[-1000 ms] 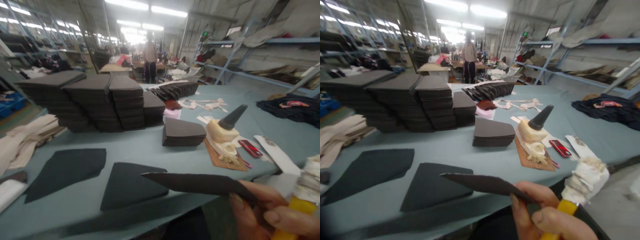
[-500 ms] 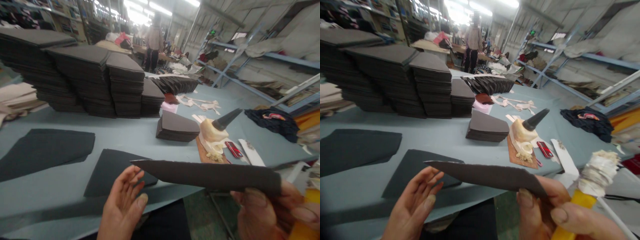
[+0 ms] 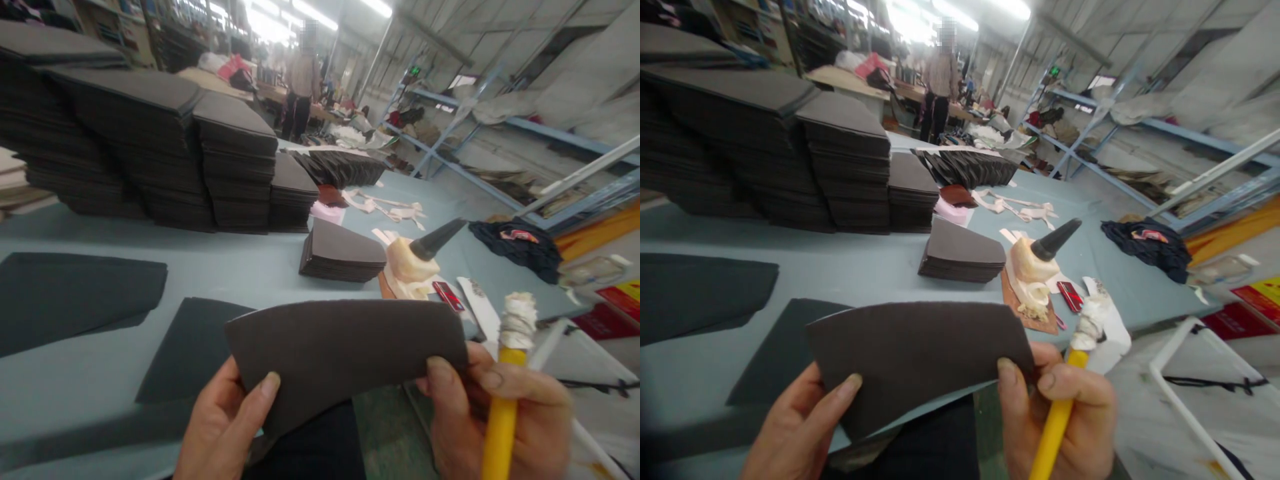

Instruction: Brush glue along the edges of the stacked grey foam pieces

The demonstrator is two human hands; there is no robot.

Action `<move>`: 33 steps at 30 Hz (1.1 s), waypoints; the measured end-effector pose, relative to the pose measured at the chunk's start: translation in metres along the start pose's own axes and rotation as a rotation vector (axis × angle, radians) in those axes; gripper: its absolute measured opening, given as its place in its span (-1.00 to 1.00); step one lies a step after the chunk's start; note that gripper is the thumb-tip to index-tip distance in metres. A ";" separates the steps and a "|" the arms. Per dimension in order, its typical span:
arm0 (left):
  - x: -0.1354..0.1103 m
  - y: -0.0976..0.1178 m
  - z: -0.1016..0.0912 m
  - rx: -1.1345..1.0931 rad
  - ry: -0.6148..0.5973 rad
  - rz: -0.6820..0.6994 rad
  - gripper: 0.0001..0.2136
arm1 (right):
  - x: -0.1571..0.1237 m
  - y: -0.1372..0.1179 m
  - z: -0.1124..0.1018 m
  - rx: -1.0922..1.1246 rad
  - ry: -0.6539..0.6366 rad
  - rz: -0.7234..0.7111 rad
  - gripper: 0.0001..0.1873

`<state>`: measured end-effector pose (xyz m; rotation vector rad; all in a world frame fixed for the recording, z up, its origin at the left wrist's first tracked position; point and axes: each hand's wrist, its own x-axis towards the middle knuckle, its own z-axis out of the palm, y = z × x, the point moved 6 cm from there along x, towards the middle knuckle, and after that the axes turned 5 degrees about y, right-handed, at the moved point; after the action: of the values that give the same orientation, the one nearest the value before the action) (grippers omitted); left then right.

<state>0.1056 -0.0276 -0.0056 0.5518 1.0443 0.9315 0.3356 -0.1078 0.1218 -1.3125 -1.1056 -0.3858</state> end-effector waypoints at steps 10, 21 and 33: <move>0.007 0.000 -0.032 0.096 0.126 -0.038 -0.15 | -0.012 0.014 0.012 -0.135 -0.151 -0.100 -0.68; -0.015 0.039 -0.036 0.398 0.357 0.347 -0.48 | -0.021 0.033 0.019 -0.089 -0.155 0.019 -0.69; 0.001 0.035 -0.012 0.433 0.322 0.378 -0.63 | -0.043 0.063 -0.005 -0.223 -0.236 0.313 -0.40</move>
<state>0.0812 -0.0094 0.0159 1.0065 1.4797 1.1555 0.3657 -0.1091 0.0521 -1.7345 -1.0484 -0.1241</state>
